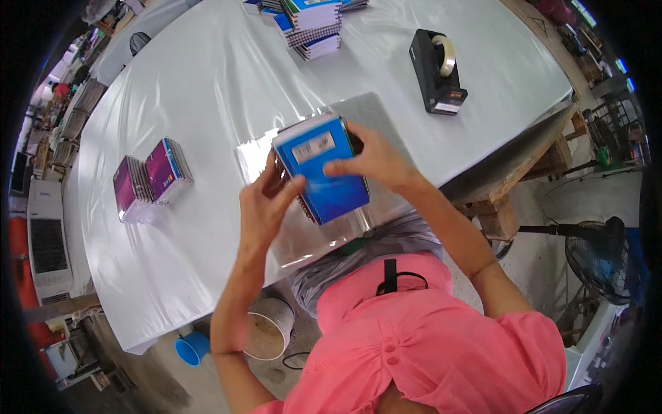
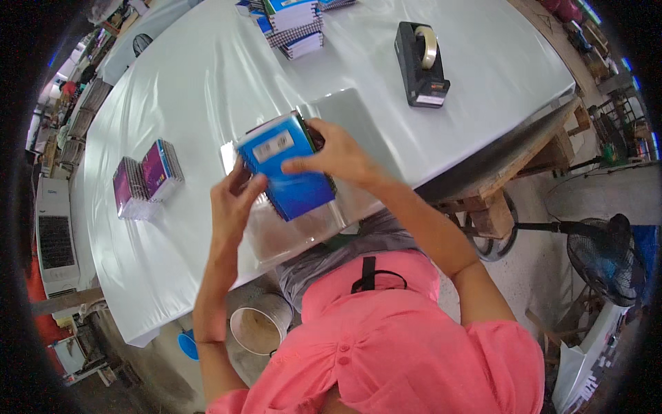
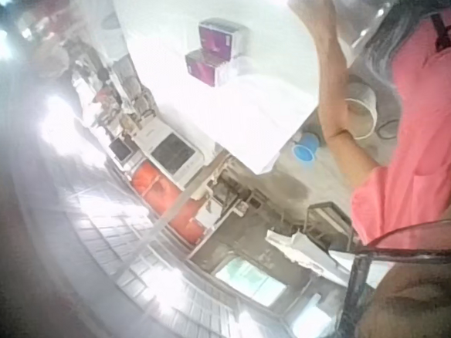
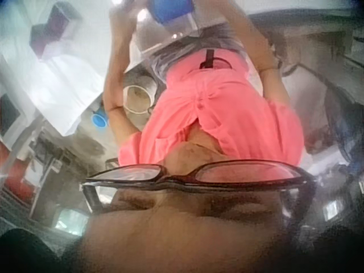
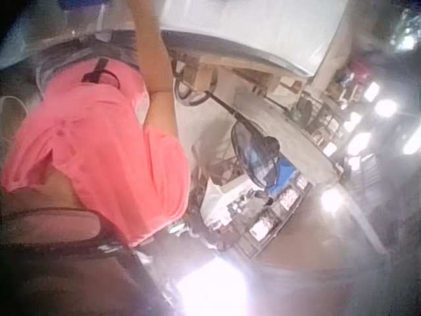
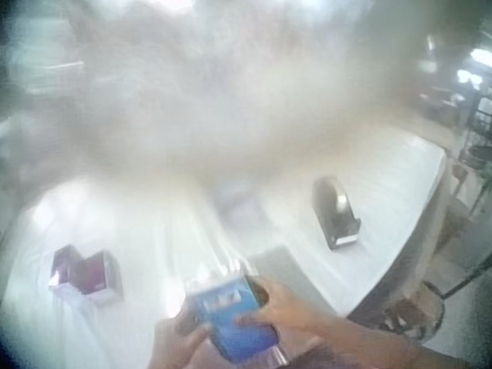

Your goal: The person packages small blue notebooks by placing each one inside a clear plastic sleeve and sealing it using a piece of tape from a dispenser.

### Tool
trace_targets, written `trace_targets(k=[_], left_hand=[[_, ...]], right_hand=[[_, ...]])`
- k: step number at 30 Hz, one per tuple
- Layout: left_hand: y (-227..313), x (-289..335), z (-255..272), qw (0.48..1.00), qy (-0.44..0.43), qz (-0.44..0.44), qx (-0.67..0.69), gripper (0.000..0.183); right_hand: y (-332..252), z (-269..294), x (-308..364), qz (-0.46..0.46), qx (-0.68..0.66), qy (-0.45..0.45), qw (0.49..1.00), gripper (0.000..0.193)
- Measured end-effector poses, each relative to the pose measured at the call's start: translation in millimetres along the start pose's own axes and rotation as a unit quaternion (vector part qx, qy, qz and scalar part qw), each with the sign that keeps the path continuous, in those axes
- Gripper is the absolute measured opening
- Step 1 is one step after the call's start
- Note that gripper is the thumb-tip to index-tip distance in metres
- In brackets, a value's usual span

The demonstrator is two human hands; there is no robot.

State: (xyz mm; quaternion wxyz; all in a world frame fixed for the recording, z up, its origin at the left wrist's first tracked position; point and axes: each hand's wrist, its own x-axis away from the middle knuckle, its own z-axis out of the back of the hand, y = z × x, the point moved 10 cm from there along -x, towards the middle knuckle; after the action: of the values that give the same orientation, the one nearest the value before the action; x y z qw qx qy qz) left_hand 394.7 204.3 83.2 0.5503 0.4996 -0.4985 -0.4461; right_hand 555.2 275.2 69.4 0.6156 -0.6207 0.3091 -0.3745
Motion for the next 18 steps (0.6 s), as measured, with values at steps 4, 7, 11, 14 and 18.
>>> trace_targets(k=[4,7,11,14,18], left_hand=[[-41.5,-26.4,3.9,0.992,-0.033,0.103,-0.060,0.067],[-62.1,-34.4,10.3,0.977,0.013,0.034,-0.209,0.069],[-58.6,-23.0,3.0,0.982,0.073,0.072,-0.157,0.063],[-77.7,-4.0,-8.6,0.981,0.021,0.186,-0.053,0.064],[-71.9,2.4,-14.3,0.984,0.010,0.177,-0.025,0.062]], right_hand=[[34.3,-4.4,-19.0,-0.121,-0.025,-0.013,0.992,0.059],[39.1,-4.7,-22.1,-0.134,0.148,0.007,0.980,0.056],[16.0,28.0,1.8,0.116,0.466,0.209,0.852,0.053],[46.6,17.0,3.0,-0.032,0.314,0.040,0.948,0.042],[45.3,17.6,13.9,0.039,0.224,0.069,0.971,0.038]])
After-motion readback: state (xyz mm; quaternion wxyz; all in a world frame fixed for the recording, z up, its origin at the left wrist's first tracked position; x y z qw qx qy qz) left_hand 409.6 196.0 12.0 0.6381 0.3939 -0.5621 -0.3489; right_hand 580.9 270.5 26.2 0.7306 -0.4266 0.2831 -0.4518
